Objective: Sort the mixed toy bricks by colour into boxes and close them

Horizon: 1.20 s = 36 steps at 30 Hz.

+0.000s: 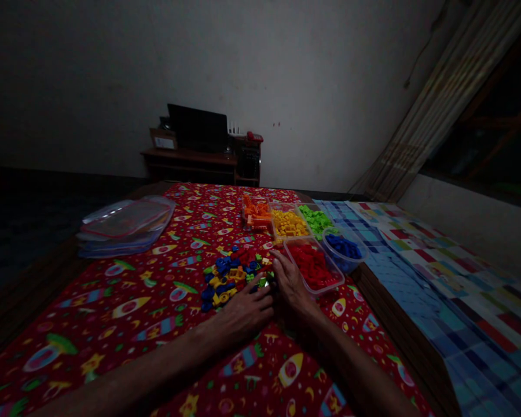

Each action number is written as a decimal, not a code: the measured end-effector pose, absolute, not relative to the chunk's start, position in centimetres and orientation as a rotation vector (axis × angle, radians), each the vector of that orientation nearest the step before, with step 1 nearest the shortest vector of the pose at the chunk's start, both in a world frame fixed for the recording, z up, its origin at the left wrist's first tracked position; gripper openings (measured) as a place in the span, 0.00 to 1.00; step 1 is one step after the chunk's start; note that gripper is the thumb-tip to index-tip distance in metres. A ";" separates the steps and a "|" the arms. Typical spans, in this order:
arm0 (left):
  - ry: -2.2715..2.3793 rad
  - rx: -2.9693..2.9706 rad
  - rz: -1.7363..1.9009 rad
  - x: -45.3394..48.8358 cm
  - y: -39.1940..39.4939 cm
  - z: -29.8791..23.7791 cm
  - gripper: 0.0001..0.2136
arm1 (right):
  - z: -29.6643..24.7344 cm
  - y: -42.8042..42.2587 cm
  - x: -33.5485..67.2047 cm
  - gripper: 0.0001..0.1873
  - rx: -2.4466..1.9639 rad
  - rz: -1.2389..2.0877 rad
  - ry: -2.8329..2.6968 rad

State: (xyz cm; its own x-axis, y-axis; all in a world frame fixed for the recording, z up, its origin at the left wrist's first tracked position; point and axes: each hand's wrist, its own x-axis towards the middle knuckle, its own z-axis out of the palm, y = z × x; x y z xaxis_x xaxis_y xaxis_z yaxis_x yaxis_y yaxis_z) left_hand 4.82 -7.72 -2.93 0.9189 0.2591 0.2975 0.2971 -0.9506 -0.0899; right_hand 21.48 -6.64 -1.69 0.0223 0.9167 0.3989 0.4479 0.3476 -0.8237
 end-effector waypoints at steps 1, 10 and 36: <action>-0.450 -2.921 -0.416 4.2 -6.9 -2.8 0.06 | -1.7 -6.1 21.4 0.22 -1.257 0.564 -1.601; -0.779 -3.083 -0.800 -0.2 -2.7 -1.2 0.14 | -2.3 -0.3 19.7 0.20 -1.626 0.123 -1.814; -1.655 -2.952 -0.614 0.5 8.5 -3.5 0.18 | -1.0 4.1 17.7 0.14 -1.631 0.171 -2.123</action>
